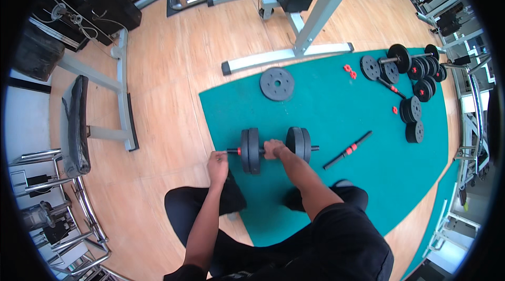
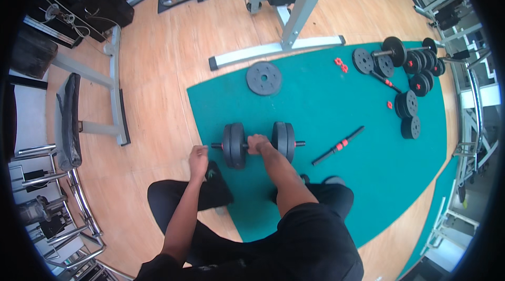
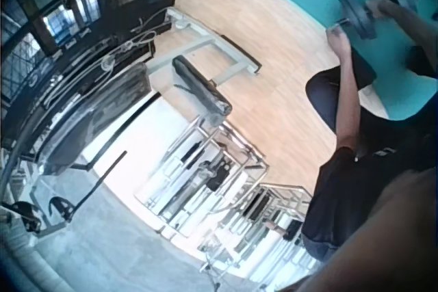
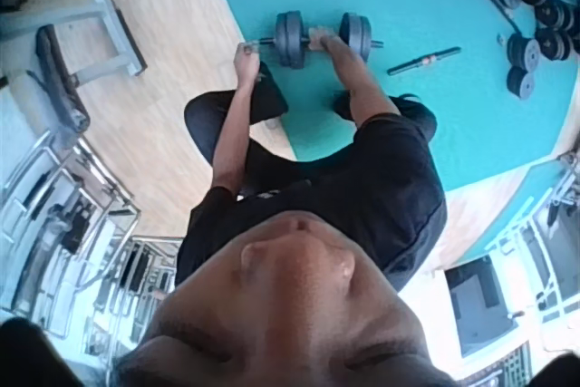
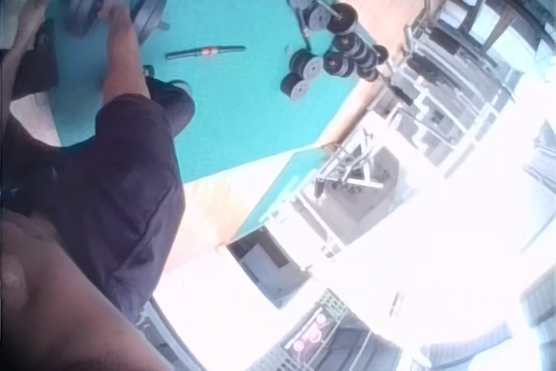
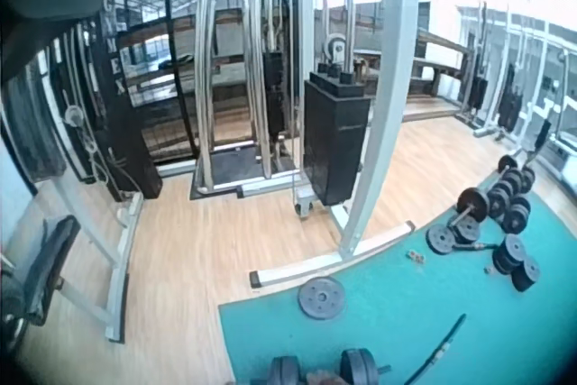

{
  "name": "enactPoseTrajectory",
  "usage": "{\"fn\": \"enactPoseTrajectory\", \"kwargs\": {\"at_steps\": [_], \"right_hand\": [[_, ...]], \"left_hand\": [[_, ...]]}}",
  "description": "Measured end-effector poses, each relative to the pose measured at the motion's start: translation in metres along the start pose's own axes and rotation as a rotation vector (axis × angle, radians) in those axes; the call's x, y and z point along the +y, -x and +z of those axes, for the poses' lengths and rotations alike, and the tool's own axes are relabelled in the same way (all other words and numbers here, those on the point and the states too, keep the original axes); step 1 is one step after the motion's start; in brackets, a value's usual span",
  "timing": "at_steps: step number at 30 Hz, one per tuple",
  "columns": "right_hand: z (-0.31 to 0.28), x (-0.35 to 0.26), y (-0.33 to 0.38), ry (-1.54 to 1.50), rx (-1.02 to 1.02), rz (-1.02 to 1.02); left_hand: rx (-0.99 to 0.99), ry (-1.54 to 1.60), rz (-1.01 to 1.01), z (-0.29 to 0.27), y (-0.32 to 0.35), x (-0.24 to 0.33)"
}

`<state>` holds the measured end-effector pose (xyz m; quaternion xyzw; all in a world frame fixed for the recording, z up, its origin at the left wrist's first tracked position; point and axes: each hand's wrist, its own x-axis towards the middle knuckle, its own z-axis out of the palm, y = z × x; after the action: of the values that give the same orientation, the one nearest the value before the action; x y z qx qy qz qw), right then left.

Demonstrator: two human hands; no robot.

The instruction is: The person places weight plates onto a dumbbell bar and secures them by screwing on a red star-shaped collar.

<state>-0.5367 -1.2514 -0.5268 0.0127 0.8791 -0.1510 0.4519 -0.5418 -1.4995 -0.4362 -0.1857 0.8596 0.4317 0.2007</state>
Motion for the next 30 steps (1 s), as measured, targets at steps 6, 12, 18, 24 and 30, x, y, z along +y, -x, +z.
{"fn": "enactPoseTrajectory", "kwargs": {"at_steps": [6, 12, 18, 24, 30], "right_hand": [[-0.046, -0.044, 0.123, -0.083, -0.119, 0.066], [-0.129, -0.092, 0.291, -0.18, 0.02, 0.118], [-0.219, -0.117, 0.455, -0.244, 0.035, 0.149], [-0.233, -0.079, 0.55, -0.328, 0.189, 0.263], [-0.234, -0.023, 0.616, -0.468, 0.335, 0.379]], "left_hand": [[-0.194, 0.269, 0.042, -0.031, 0.111, 0.027], [-0.529, 0.233, -0.217, -0.179, 0.21, 0.115], [-0.579, -0.063, -0.174, -0.279, 0.234, 0.141], [-0.7, -0.507, -0.107, -0.323, 0.221, 0.209], [-0.578, -0.709, -0.095, -0.321, 0.194, 0.279]]}}
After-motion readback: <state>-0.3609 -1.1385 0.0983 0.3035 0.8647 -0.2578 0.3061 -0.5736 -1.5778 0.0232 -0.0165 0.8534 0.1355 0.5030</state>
